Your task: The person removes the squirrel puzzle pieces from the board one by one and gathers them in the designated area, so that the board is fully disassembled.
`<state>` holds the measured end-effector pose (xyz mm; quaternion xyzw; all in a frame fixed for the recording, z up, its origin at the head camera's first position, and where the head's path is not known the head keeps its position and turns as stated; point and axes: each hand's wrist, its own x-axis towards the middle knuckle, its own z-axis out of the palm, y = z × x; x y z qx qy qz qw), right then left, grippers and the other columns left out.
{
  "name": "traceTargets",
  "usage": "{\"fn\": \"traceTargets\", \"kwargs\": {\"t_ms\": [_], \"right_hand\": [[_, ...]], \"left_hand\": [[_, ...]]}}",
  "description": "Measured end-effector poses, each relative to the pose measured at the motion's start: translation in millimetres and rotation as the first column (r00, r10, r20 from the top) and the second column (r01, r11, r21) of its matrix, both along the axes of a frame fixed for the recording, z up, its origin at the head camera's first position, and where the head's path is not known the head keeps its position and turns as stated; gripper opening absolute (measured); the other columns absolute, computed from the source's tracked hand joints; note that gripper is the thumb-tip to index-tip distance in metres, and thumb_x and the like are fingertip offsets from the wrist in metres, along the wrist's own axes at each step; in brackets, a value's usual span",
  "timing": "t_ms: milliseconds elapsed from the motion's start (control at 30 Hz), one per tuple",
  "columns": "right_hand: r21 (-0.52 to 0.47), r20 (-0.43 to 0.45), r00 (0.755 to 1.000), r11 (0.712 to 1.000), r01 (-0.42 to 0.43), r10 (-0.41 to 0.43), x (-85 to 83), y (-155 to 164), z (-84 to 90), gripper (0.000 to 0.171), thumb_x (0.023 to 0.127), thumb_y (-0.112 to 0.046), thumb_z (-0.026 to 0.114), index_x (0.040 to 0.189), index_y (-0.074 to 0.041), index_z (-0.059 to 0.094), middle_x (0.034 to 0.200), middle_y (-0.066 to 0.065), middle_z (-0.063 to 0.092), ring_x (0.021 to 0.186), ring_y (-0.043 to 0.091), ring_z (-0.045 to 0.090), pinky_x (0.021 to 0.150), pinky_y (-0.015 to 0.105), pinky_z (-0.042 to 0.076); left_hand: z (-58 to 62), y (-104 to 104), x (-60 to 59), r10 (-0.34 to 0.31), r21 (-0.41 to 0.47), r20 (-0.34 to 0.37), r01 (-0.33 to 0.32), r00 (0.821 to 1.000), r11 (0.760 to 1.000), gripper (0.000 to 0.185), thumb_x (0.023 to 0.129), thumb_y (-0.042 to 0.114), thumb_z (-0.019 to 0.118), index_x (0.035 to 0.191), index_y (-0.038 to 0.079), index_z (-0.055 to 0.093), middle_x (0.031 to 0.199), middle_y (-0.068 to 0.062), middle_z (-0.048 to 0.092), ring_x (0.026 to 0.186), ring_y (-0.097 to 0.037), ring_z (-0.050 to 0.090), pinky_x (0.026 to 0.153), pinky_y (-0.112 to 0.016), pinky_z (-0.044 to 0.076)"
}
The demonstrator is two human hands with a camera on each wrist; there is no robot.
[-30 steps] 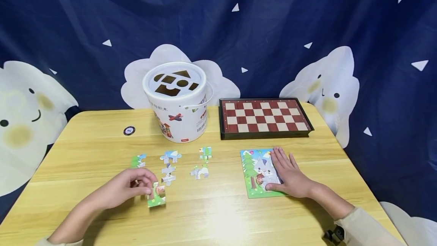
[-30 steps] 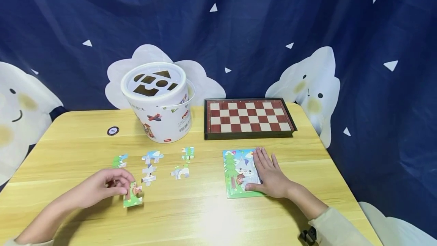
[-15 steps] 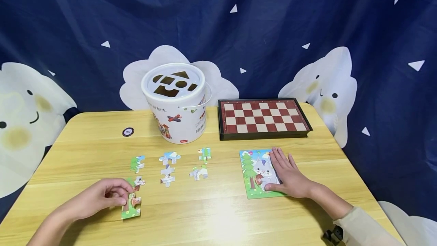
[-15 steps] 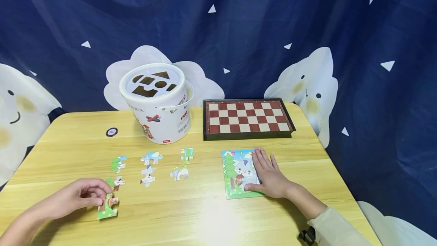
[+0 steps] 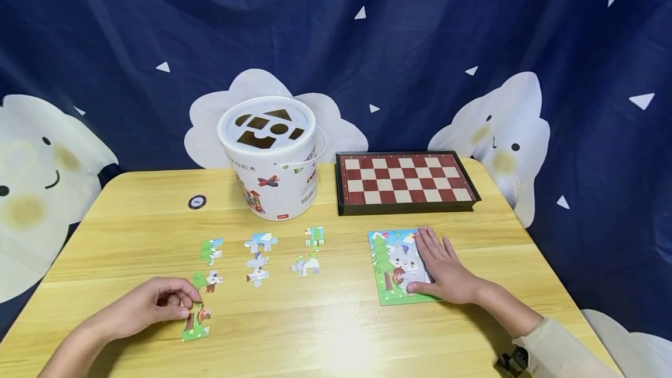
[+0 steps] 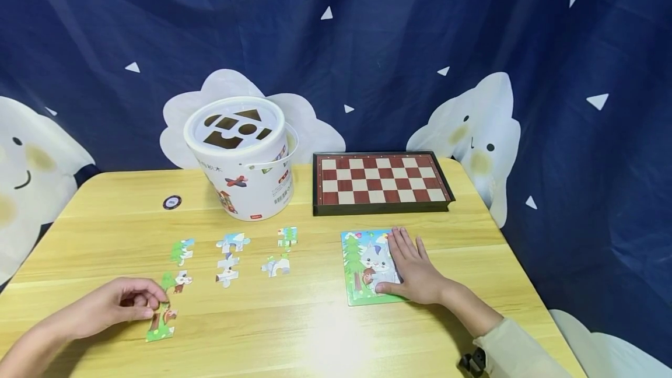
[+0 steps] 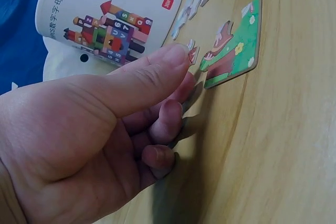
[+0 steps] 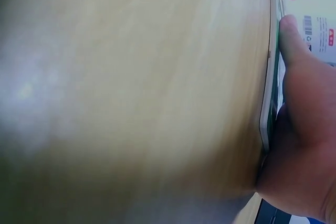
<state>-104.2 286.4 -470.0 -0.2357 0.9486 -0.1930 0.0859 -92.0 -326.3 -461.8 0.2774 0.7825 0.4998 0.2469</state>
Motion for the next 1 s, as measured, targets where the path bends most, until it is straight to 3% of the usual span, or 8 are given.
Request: {"fn": "traceTargets", "kwargs": {"t_ms": [233,433,600,767,1000], "right_hand": [[-0.078,-0.01,1.0,0.997,-0.008,0.007,-0.1,-2.4,-2.8,0.111,0.09,-0.056,0.07,0.156,0.013,0.015,0.163,0.034,0.008,0.151,0.05,0.001,0.118,0.065,-0.005],[-0.084,0.044,0.999,0.996,0.02,-0.016,-1.4,-1.9,-2.5,0.111,0.09,-0.055,0.07,0.157,0.011,0.012,0.165,0.031,0.004,0.152,0.047,-0.002,0.119,0.064,-0.006],[-0.113,0.11,0.993,0.993,0.046,-0.034,-2.5,1.3,4.8,0.108,0.092,-0.051,0.071,0.158,0.011,0.01,0.165,0.031,0.003,0.152,0.048,-0.003,0.119,0.065,-0.004],[-0.156,0.147,0.989,0.986,0.054,-0.031,-5.6,11.6,13.0,0.107,0.093,-0.047,0.072,0.158,0.01,0.008,0.165,0.031,0.0,0.152,0.048,-0.006,0.119,0.064,0.001],[-0.177,0.162,0.986,0.983,0.058,-0.029,-8.9,34.0,19.5,0.109,0.091,-0.042,0.076,0.158,0.01,0.008,0.165,0.031,0.0,0.152,0.048,-0.006,0.121,0.061,0.0]], "left_hand": [[3.1,-0.4,0.2,-0.004,0.003,-0.01,0.004,1.0,1.0,0.015,0.097,-0.002,0.063,0.111,0.0,0.067,0.091,-0.004,0.065,0.078,-0.014,0.058,0.062,-0.028,0.048],[19.5,16.0,-5.3,0.0,-0.055,-0.173,-0.01,0.985,0.998,0.013,0.097,0.0,0.065,0.108,0.007,0.068,0.085,0.003,0.063,0.071,-0.01,0.055,0.055,-0.028,0.045],[45.9,51.5,-13.8,-0.004,-0.148,-0.29,-0.041,0.957,0.988,0.009,0.097,0.01,0.069,0.105,0.013,0.069,0.085,0.013,0.061,0.075,-0.006,0.056,0.061,-0.024,0.046],[68.5,93.4,-28.1,-0.036,-0.193,-0.289,-0.021,0.957,0.981,0.01,0.099,0.021,0.069,0.107,0.015,0.068,0.088,0.012,0.061,0.081,-0.007,0.057,0.066,-0.024,0.047],[72.2,157.3,-49.3,-0.118,-0.197,-0.25,0.069,0.961,0.978,0.012,0.097,0.02,0.072,0.107,0.016,0.068,0.09,0.011,0.063,0.083,-0.009,0.058,0.073,-0.026,0.051]]}}
